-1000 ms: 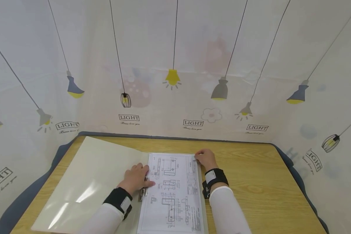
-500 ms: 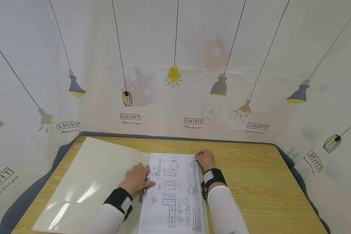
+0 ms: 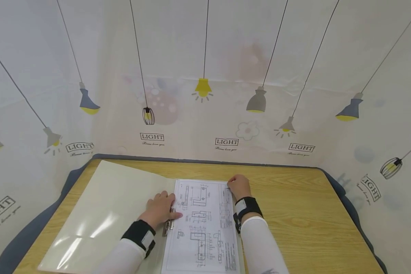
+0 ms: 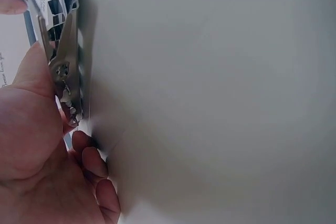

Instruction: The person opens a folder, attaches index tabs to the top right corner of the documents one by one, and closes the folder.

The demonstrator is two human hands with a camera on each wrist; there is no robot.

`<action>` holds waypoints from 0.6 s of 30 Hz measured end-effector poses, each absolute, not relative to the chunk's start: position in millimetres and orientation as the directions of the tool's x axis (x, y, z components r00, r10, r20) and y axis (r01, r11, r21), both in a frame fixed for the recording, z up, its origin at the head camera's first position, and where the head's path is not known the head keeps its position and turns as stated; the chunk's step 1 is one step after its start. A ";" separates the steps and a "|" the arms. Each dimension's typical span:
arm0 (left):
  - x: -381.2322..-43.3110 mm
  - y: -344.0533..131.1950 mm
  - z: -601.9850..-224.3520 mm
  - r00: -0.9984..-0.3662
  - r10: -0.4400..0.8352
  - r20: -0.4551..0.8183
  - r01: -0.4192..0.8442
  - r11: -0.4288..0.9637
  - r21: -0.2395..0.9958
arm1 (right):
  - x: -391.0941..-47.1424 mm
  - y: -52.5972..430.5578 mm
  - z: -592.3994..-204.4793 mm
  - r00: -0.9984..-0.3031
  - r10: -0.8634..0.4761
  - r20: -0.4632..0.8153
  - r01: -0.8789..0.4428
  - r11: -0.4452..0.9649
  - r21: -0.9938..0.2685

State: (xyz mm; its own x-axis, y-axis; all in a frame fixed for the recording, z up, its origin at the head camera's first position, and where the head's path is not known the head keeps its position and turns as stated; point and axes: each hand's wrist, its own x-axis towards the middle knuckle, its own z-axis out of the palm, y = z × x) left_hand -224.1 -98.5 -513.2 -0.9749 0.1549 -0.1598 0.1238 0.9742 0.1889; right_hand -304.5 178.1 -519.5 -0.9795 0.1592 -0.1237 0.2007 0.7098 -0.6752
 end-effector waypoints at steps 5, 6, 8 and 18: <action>-225.1 -98.5 -515.8 -0.975 0.154 -0.158 0.122 0.974 0.193 | -305.2 177.9 -518.8 -0.984 0.136 -0.111 0.175 0.723 -0.668; -225.4 -98.4 -516.2 -0.975 0.154 -0.158 0.123 0.974 0.193 | -305.0 178.0 -518.5 -0.986 0.130 -0.108 0.169 0.727 -0.666; -225.4 -98.2 -516.1 -0.975 0.156 -0.156 0.125 0.974 0.189 | -304.5 178.0 -517.6 -0.987 0.122 -0.105 0.161 0.734 -0.659; -226.9 -99.4 -518.4 -0.974 0.161 -0.159 0.132 0.976 0.175 | -303.4 172.8 -515.3 -0.981 0.150 -0.120 0.192 0.767 -0.612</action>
